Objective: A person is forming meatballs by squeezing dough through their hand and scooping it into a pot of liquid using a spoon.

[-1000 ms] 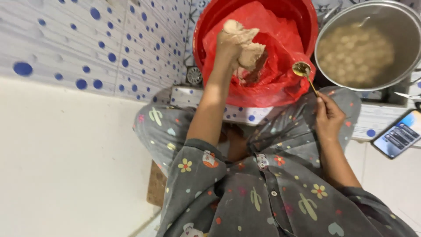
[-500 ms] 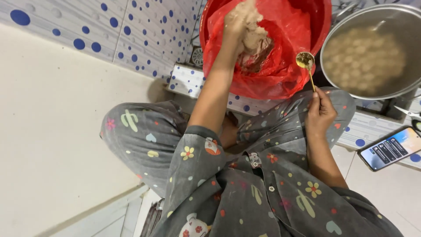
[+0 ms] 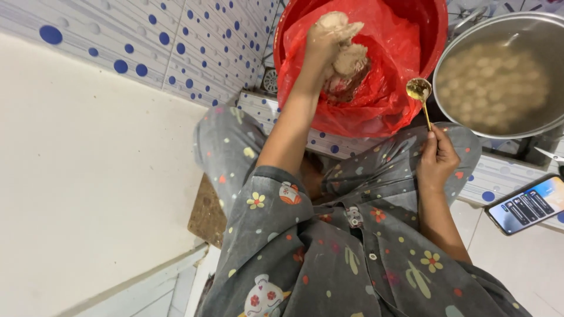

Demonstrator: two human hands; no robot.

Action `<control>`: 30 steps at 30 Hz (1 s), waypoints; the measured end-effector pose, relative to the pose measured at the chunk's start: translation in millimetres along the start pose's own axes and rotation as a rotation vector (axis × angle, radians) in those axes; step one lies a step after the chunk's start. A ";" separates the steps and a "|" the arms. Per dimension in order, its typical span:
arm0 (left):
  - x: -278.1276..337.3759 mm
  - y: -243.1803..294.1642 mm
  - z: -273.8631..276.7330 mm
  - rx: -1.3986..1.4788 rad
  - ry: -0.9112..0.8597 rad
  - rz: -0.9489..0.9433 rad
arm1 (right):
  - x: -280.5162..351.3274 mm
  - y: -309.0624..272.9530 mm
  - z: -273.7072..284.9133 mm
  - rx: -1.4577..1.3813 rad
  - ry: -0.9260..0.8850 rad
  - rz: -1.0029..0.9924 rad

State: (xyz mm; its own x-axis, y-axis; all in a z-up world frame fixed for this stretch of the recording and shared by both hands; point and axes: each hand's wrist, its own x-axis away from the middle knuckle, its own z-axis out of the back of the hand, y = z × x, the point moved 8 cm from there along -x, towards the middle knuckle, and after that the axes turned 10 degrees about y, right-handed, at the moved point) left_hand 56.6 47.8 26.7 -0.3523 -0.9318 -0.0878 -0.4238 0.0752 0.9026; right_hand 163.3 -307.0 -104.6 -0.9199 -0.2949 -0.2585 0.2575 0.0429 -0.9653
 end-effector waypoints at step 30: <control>-4.2 -90.0 68.7 0.137 0.006 0.437 | 14.7 8.9 0.9 0.267 0.090 -0.049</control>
State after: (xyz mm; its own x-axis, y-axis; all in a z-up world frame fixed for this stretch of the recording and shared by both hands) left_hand 38.9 69.4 -83.0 -0.5182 -0.8042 0.2911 -0.3435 0.5074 0.7903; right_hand 152.4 -311.9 -116.9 -0.9527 -0.2037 -0.2255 0.2698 -0.2253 -0.9362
